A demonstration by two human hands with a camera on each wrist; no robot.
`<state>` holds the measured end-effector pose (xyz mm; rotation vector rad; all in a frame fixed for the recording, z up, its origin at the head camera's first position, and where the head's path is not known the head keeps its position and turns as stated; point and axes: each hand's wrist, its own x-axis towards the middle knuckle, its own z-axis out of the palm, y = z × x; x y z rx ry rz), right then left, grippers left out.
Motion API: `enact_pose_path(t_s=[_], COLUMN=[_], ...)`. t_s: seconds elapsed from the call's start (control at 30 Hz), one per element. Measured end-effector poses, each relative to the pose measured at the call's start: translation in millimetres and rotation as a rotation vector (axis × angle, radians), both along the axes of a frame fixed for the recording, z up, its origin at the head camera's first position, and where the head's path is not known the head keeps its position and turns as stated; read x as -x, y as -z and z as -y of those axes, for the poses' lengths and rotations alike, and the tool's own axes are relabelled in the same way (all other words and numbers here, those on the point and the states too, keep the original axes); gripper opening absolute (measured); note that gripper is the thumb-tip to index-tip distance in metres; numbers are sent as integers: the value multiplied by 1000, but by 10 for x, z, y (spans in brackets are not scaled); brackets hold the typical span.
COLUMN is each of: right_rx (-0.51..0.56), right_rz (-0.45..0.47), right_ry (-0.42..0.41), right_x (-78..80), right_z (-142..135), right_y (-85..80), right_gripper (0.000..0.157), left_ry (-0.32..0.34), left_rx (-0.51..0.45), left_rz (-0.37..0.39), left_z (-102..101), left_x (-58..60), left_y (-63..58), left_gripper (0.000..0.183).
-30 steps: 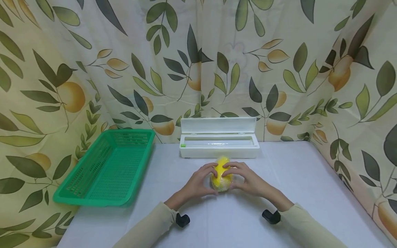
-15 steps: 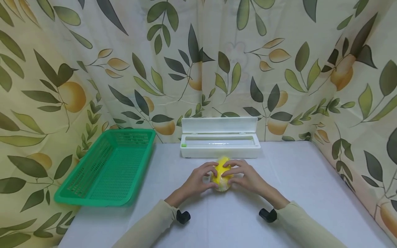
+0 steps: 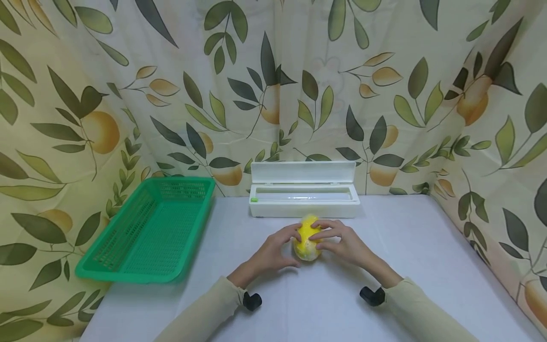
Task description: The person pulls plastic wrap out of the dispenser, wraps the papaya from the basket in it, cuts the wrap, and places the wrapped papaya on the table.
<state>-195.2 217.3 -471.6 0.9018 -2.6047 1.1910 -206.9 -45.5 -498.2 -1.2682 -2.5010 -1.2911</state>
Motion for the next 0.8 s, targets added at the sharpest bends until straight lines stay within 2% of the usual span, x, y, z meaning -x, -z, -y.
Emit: enact_pose_path(t_s=[0.1,0.23,0.6,0.8], right_rx=[-11,-17,-28,-27], right_rz=[-4,3,29,22], right_ry=[-4,1,24,25], right_x=[-9,-29,-41,-40], right_z=[-17,-26,-25,-46], right_y=[-11,-31,-51,-53], right_gripper=[30,30,28,29], left_ry=[-12,-17,-58,-32], left_rx=[27,15,52,83], left_rz=[-101,-169,-177,-221], left_z=[-35,-86,-109,-106], left_x=[-25,-63,-89,-98], left_y=[-9,-38,-40,-75], left_gripper=[52,37,14,21])
